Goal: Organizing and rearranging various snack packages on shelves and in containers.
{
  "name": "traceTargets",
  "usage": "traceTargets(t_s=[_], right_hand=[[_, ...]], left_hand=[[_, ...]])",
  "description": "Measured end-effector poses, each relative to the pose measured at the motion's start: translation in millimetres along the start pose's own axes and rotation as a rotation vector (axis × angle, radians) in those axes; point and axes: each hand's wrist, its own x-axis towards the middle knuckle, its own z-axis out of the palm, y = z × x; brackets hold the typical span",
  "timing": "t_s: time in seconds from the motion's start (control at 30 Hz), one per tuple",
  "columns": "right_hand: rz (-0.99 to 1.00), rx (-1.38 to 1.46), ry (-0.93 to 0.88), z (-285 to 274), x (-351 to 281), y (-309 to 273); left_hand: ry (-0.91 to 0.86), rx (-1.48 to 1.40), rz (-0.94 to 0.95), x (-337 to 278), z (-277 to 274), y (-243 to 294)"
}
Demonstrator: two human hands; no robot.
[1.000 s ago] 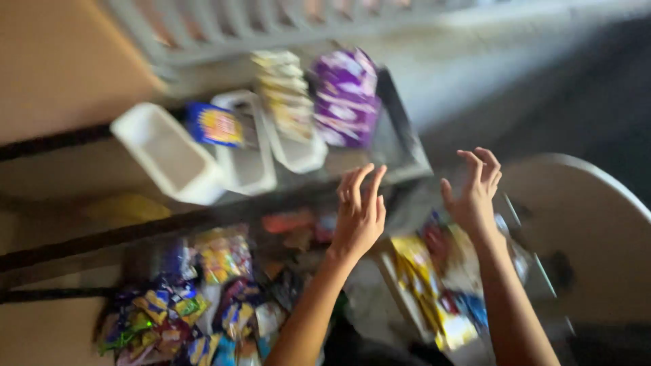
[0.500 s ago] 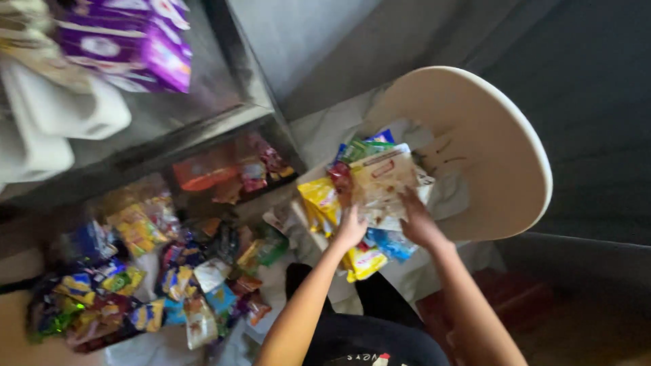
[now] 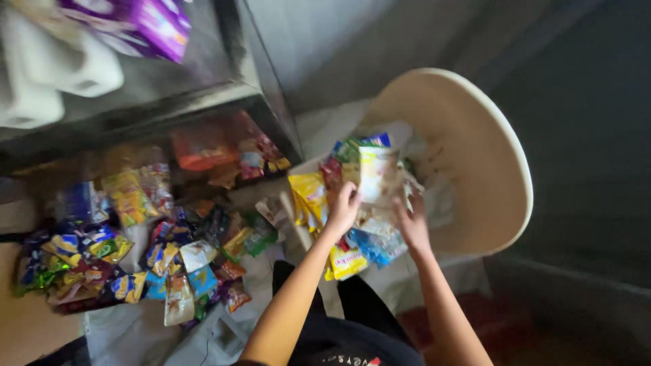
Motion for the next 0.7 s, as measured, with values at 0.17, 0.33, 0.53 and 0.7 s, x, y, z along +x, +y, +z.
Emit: traceTargets(t_s=[0.17, 0.33, 0.53, 0.7], right_hand=[[0.169, 0.7, -0.178, 4, 14, -126], [0.092, 0.834, -0.412, 60, 35, -220], [-0.15, 0.583, -0.474, 150, 49, -346], [-0.368, 0.35, -0.526, 243, 100, -410]], left_hand=[[-0.162, -0.268, -0.004, 4, -92, 100], [0.073, -0.323, 0.122, 25, -174, 135], [0.192, -0.389, 0.072, 55, -307, 153], [0.478, -0.17, 0.152, 75, -428, 194]])
